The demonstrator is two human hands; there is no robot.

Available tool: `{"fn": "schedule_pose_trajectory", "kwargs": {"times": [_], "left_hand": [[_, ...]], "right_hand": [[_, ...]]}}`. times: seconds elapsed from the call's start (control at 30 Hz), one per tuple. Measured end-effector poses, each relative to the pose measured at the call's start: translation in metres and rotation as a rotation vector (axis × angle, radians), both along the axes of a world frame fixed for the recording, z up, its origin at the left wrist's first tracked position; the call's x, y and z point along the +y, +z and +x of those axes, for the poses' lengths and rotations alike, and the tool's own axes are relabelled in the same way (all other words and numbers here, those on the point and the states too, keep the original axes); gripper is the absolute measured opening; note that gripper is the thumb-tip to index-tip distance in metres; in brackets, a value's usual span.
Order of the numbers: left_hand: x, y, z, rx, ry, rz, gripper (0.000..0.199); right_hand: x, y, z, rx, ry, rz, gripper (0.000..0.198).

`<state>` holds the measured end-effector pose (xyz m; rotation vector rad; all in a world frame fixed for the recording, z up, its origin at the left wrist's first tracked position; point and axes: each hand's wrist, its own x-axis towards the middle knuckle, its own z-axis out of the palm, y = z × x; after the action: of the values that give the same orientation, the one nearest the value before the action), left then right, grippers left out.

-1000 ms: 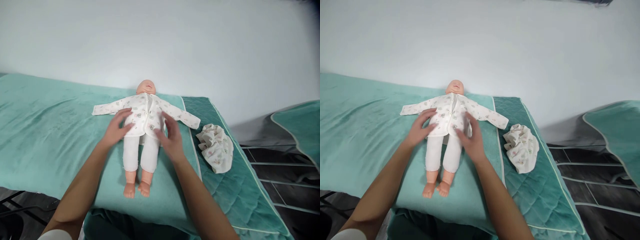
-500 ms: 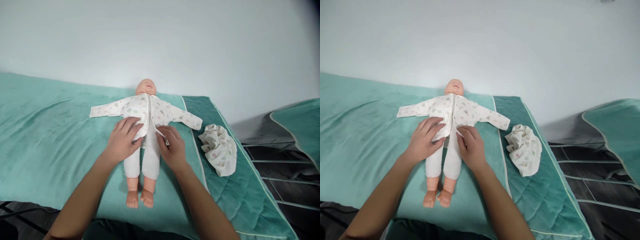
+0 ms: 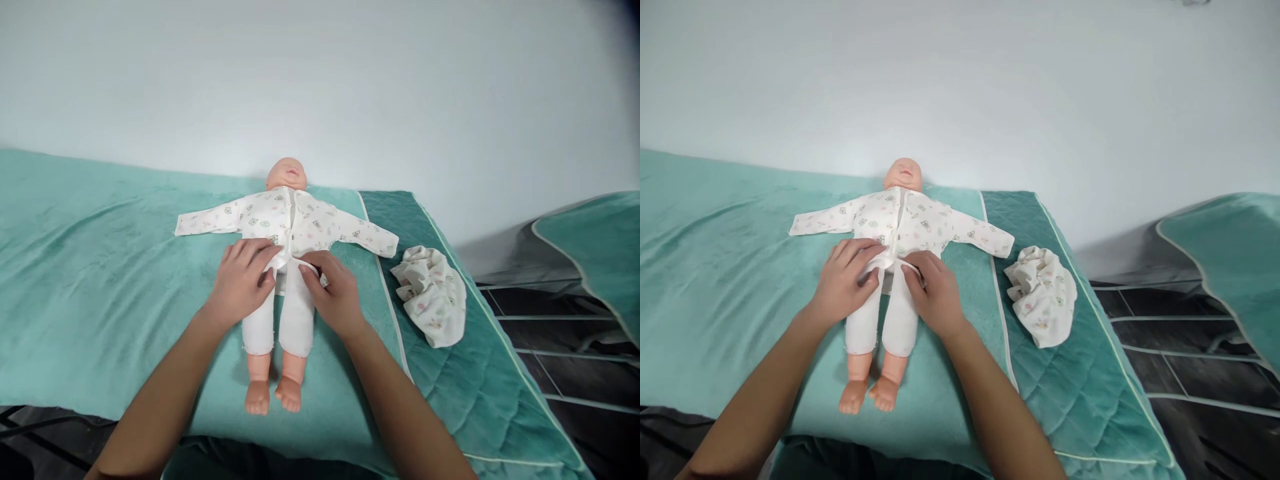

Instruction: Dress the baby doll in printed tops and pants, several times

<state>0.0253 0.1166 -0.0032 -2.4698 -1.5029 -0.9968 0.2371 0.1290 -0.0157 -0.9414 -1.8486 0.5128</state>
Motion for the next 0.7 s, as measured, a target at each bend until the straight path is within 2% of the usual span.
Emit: {"fn": "schedule_pose_trajectory", "kwargs": {"times": [0.13,0.27,0.37,0.43,0.5,0.57,0.7], "left_hand": [[0.009,-0.009,-0.006,-0.277,0.017,0.024,0.022],[0.021,-0.015,-0.013,-0.919,0.175,-0.074,0.02],[0.031,-0.019,-0.025,-1.41,0.275,-0.091,0.026],[0.036,-0.02,-0.035,-1.616,0.334,-0.094,0.024],[0.04,-0.021,-0.044,-1.736,0.391,-0.101,0.021],[0.041,-0.021,-0.049,-1.792,0.437,-0.111,0.018],[0.036,-0.022,-0.052,-1.705,0.528,-0.108,0.024]], "right_hand": [[0.002,-0.003,0.0,0.279,-0.106,-0.234,0.01],[0.012,-0.004,0.004,0.569,-0.211,-0.354,0.017],[0.028,-0.006,0.02,0.65,-0.325,-0.362,0.021],[0.038,-0.008,0.038,0.649,-0.39,-0.383,0.027],[0.046,-0.01,0.058,0.585,-0.478,-0.41,0.032],[0.049,-0.01,0.077,0.418,-0.599,-0.431,0.035],[0.044,-0.009,0.103,-0.188,-0.754,-0.56,0.034]]}}
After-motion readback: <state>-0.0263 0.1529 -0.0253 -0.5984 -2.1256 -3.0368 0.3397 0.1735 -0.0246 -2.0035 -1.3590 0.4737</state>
